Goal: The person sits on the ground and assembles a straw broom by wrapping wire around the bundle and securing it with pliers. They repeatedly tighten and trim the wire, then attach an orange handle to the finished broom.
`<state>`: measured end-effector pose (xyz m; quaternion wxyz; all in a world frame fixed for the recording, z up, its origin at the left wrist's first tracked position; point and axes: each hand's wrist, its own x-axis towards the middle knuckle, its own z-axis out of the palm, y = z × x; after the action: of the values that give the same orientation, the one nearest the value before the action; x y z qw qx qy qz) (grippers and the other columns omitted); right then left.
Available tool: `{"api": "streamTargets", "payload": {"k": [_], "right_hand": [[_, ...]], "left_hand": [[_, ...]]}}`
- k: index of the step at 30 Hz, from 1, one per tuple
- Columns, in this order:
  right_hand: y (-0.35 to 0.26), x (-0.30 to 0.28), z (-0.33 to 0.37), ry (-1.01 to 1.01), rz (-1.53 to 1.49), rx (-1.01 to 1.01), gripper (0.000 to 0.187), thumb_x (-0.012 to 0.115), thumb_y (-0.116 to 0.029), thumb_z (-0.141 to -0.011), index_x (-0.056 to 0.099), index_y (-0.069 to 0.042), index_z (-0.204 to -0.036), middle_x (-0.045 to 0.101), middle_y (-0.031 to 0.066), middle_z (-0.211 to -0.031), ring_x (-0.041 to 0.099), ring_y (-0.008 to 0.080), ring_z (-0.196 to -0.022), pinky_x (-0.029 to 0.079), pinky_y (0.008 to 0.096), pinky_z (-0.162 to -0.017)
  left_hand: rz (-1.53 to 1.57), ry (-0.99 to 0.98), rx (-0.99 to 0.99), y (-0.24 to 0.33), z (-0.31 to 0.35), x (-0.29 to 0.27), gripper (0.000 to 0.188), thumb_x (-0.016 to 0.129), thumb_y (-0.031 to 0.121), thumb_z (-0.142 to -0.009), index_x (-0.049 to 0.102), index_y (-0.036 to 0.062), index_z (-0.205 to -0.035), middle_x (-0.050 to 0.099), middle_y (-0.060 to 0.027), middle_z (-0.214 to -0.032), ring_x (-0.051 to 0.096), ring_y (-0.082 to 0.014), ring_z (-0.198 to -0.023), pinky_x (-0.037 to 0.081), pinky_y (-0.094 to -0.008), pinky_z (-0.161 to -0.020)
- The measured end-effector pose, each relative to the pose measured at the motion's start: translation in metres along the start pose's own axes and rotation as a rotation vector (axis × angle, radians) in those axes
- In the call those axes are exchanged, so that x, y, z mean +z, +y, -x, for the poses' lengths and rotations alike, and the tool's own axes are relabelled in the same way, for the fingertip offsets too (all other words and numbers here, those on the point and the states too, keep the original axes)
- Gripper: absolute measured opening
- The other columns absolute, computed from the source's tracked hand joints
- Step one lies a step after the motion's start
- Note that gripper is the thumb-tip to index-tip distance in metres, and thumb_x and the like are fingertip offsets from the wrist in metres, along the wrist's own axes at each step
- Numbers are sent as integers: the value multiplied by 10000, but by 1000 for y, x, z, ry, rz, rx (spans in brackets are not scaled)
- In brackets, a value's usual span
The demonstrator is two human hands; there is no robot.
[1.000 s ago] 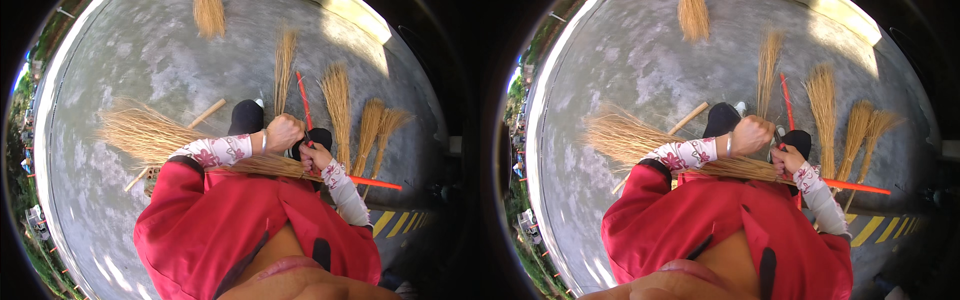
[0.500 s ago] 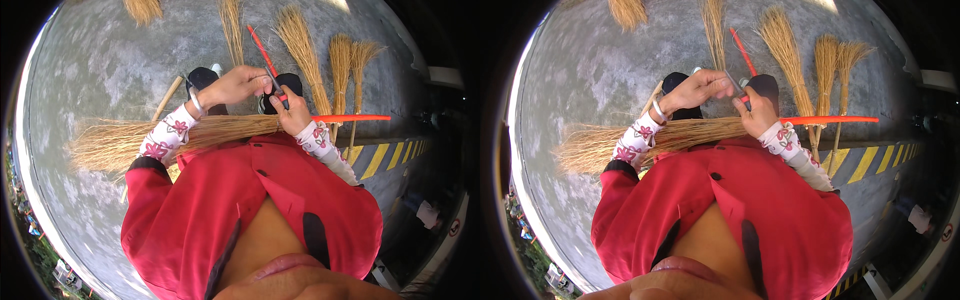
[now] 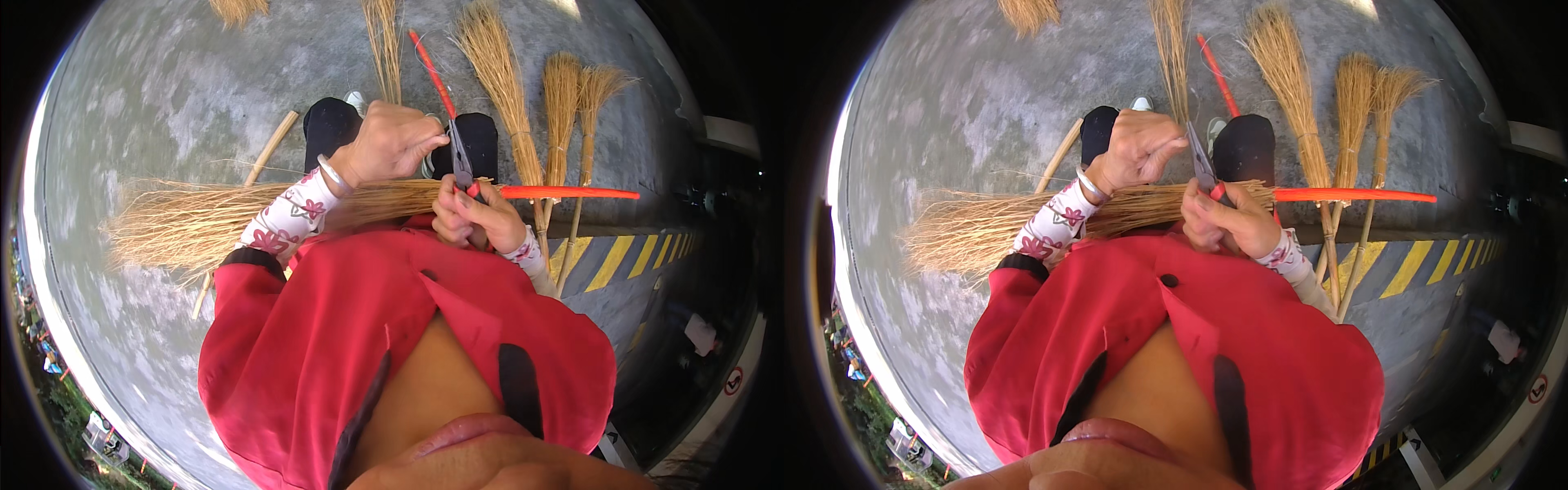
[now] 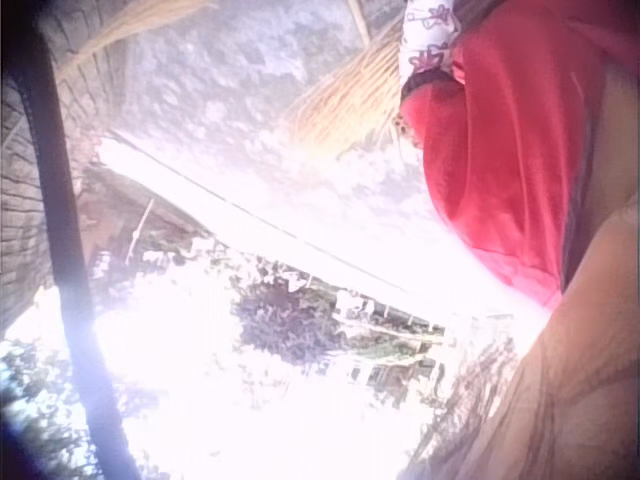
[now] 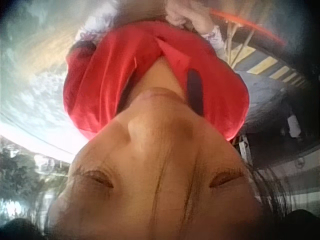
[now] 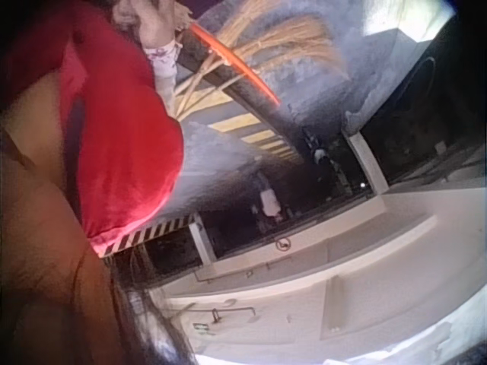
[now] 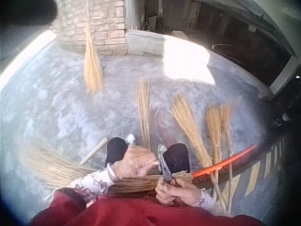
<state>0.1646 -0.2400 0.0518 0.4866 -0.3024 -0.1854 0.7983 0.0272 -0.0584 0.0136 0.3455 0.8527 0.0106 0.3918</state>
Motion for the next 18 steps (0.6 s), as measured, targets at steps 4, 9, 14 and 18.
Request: {"api": "streamTargets", "payload": {"k": [4, 9, 14, 18], "right_hand": [[-7, -6, -1, -70, -123, 53, 204, 554, -235, -1033, 456, -77, -946, 370, -25, -731, 352, 106, -612, 331, 264, -570], [-17, -25, -19, 137, 494, -117, 277, 528, -274, -1048, 527, -20, -1157, 644, 75, -952, 641, 162, -886, 500, 277, -716], [-29, -32, -26, 99, 552, -71, 329, 539, -287, -1043, 503, -10, -1215, 665, 113, -1052, 646, 170, -975, 486, 280, -748], [-27, -31, -25, 104, 631, -60, 328, 532, -281, -1044, 504, 2, -1207, 619, 99, -1003, 632, 197, -995, 521, 348, -892]], "left_hand": [[70, 25, -2, 4, -2, 4, 140, 642, 142, -938, 616, 46, -840, 573, -122, -678, 575, -328, -589, 442, -388, -519], [247, -29, -298, 7, -3, 3, 223, 511, 192, -1033, 600, 28, -910, 586, -133, -760, 567, -315, -652, 466, -369, -596], [415, -73, -458, 0, 4, 6, 372, 414, 274, -1088, 525, 23, -836, 504, -73, -681, 482, -211, -601, 440, -335, -591], [574, -92, -494, -5, 5, 9, 374, 430, 280, -1085, 532, 18, -839, 495, -51, -644, 471, -149, -601, 437, -315, -586]]}}
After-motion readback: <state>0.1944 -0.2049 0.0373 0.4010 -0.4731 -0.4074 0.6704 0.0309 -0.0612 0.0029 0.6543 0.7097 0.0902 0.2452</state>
